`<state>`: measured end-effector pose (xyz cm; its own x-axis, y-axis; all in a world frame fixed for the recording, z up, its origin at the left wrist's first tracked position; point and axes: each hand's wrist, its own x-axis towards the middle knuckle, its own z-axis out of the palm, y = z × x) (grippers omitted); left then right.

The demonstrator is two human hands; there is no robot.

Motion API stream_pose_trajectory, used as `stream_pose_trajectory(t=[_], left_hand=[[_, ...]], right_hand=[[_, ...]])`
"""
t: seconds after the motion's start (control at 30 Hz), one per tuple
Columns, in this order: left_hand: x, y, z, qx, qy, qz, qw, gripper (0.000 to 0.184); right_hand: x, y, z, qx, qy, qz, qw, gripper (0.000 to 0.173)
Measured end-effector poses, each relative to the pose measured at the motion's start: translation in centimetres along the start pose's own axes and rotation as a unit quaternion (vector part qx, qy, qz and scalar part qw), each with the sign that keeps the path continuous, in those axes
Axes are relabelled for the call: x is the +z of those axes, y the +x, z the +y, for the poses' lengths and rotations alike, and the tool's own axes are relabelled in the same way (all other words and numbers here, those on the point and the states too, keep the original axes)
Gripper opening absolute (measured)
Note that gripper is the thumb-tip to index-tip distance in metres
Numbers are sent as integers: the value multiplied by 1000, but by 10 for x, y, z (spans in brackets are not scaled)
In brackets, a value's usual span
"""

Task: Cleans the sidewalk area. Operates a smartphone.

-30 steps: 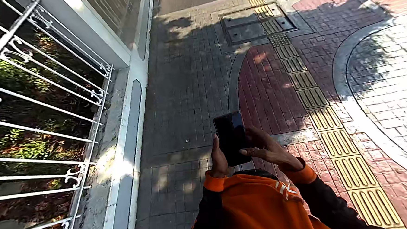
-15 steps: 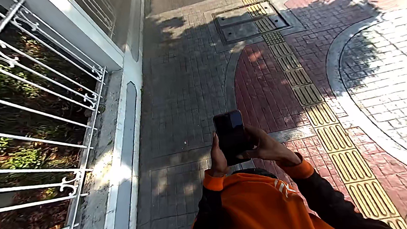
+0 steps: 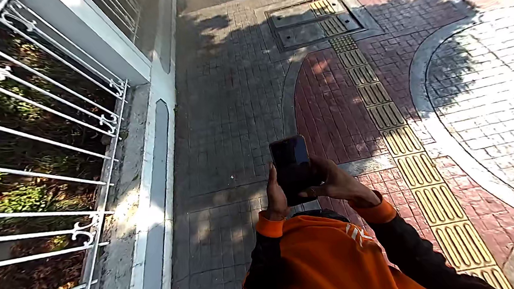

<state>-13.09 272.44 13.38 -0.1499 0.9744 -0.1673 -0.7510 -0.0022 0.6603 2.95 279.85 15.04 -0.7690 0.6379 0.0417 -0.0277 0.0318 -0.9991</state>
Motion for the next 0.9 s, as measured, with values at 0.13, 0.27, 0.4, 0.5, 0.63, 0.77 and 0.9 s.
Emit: stream_pose_trajectory(t=[0.13, 0.27, 0.4, 0.5, 0.63, 0.77, 0.9], left_hand=[[-1, 0, -1, -8, -12, -5, 1000, 60], [2, -1, -1, -12, -7, 14, 1000, 59], [3, 0, -1, -17, -5, 27, 999, 60], [3, -1, -1, -20, 0, 27, 999, 60], [2, -1, -2, -20, -3, 19, 1000, 60], [0, -1, -2, -24, -8, 11, 1000, 60], [0, -3, -2, -25, -6, 17, 1000, 60]], right_hand=[[0, -1, 0, 9, 15, -1, 1000, 66], [0, -2, 1, 13, 10, -1, 1000, 65], [0, -3, 0, 25, -2, 5, 1000, 69], [0, -3, 0, 26, 1, 5, 1000, 69], [1, -4, 0, 21, 1, 5, 1000, 67], [3, -6, -1, 22, 6, 7, 1000, 66], [4, -6, -2, 21, 9, 10, 1000, 66]])
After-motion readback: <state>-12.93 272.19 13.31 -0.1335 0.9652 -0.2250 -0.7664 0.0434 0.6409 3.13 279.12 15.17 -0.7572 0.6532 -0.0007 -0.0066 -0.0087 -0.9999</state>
